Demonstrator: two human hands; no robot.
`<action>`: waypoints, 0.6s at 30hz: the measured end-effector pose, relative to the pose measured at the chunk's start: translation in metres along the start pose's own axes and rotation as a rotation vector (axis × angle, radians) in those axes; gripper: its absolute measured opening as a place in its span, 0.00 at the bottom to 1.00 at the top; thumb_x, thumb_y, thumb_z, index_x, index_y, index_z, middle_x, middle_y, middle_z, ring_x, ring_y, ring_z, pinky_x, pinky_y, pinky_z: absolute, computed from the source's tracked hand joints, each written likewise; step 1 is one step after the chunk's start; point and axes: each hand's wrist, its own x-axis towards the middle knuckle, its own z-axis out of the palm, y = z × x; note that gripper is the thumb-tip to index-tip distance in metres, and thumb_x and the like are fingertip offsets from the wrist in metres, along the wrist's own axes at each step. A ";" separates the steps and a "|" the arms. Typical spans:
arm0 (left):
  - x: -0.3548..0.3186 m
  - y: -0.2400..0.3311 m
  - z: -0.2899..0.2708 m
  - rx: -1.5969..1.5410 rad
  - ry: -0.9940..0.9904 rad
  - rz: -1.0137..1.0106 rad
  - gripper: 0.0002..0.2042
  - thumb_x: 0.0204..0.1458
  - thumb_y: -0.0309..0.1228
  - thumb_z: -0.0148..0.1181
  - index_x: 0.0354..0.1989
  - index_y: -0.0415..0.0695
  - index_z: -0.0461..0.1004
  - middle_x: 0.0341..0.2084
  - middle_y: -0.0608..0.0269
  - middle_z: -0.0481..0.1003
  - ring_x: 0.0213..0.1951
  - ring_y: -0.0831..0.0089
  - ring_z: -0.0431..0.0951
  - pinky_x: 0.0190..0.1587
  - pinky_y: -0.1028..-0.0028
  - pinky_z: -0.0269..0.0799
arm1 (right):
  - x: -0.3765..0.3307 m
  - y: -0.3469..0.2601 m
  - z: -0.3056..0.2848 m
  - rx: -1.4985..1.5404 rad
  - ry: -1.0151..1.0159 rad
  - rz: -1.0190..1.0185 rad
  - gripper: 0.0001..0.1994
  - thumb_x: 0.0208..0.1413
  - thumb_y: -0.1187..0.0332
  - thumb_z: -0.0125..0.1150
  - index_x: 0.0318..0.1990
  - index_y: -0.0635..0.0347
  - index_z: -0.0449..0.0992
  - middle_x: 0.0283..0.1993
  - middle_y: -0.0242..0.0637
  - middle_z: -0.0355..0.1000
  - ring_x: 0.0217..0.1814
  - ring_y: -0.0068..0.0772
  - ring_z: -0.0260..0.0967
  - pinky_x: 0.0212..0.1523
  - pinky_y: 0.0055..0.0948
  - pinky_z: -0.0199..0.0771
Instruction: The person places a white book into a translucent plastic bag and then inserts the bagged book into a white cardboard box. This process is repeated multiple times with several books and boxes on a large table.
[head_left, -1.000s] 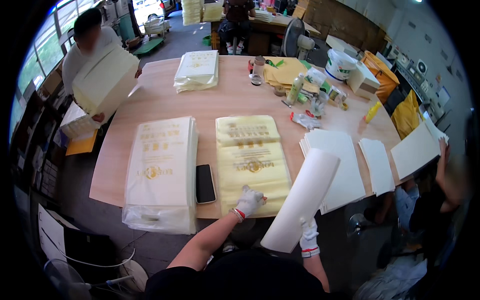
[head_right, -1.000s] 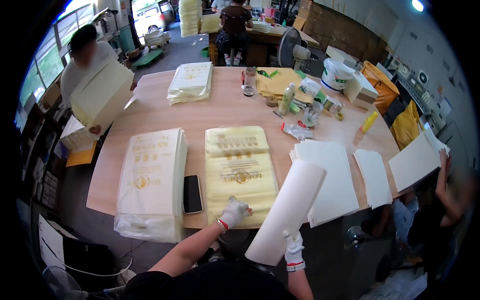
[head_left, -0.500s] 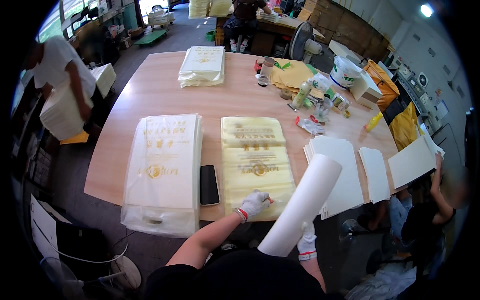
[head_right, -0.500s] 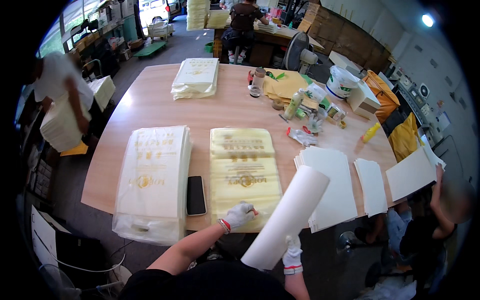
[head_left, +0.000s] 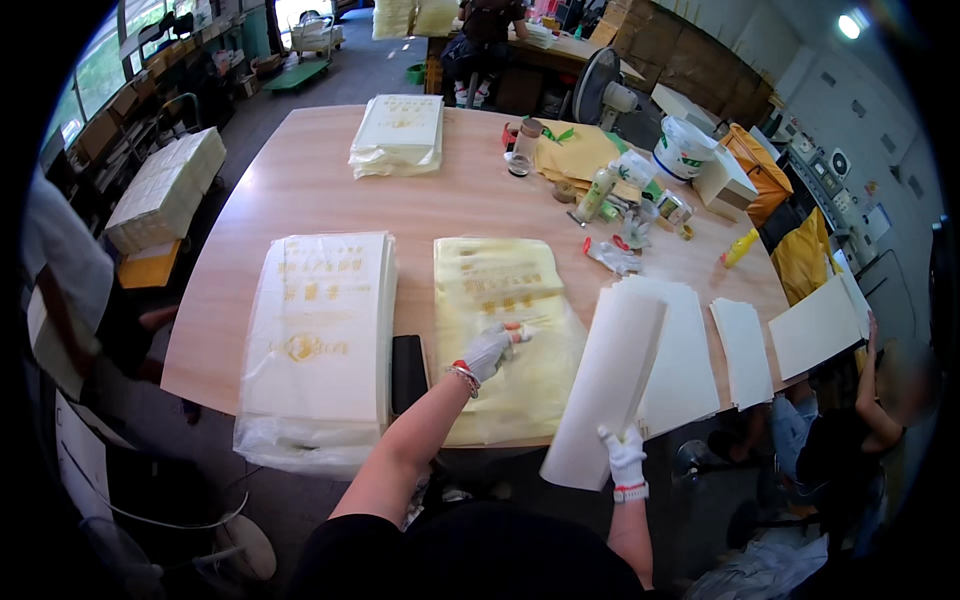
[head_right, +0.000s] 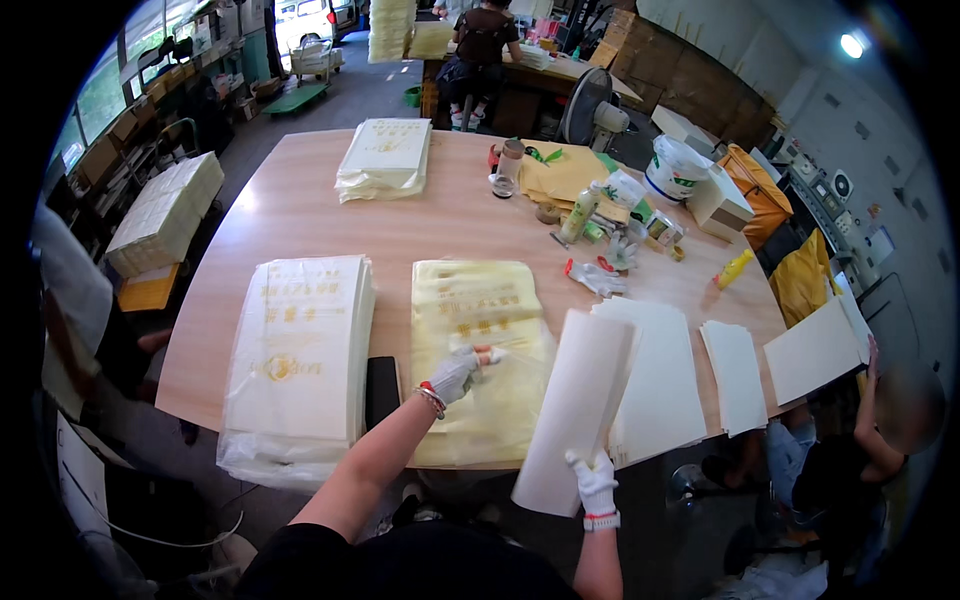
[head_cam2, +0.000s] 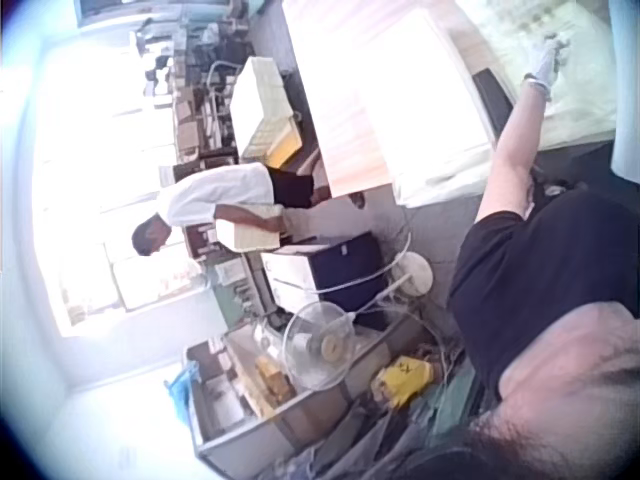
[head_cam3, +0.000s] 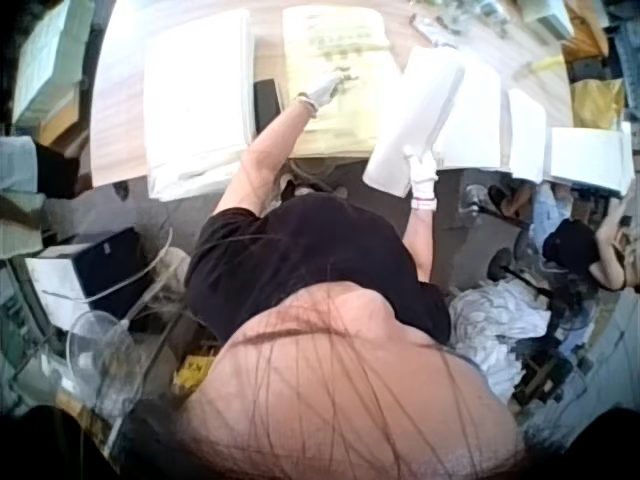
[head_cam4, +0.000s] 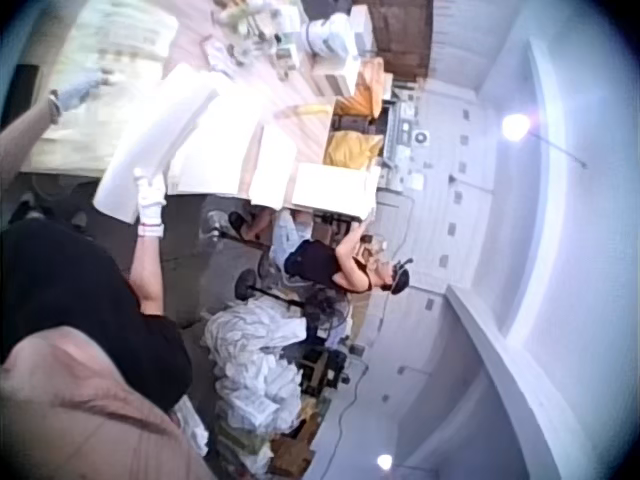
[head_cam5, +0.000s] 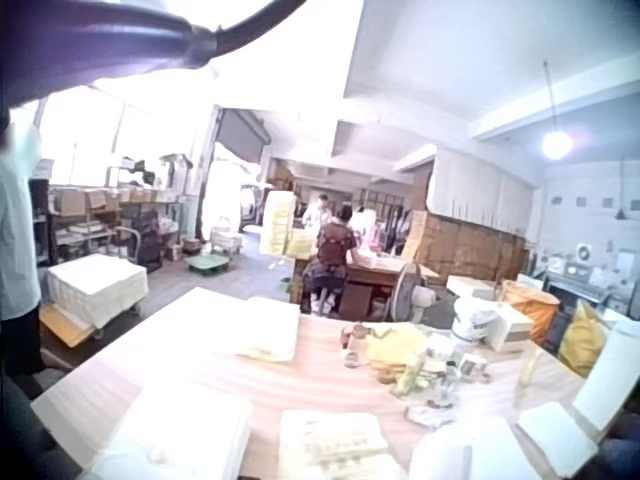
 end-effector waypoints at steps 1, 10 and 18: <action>0.004 0.001 0.007 0.085 -0.052 -0.044 0.14 0.49 0.26 0.55 0.45 0.43 0.64 0.35 0.61 0.74 0.24 0.80 0.71 0.24 0.83 0.67 | -0.010 -0.004 -0.014 -0.205 -0.024 -0.086 0.16 0.45 0.65 0.63 0.43 0.57 0.72 0.36 0.38 0.73 0.33 0.33 0.70 0.34 0.29 0.71; -0.077 -0.077 0.169 1.170 -0.099 0.827 0.16 0.48 0.29 0.52 0.47 0.43 0.67 0.30 0.59 0.74 0.36 0.65 0.74 0.37 0.70 0.70 | 0.006 -0.041 0.006 -1.032 -0.345 0.326 0.21 0.47 0.51 0.54 0.46 0.51 0.69 0.38 0.44 0.72 0.41 0.50 0.70 0.40 0.45 0.70; -0.052 -0.099 0.054 1.832 -0.238 0.855 0.21 0.47 0.32 0.53 0.53 0.48 0.62 0.40 0.52 0.69 0.38 0.54 0.71 0.42 0.62 0.68 | 0.084 0.033 0.060 -0.675 0.272 -0.014 0.25 0.47 0.67 0.54 0.55 0.53 0.58 0.41 0.52 0.70 0.44 0.55 0.68 0.42 0.47 0.67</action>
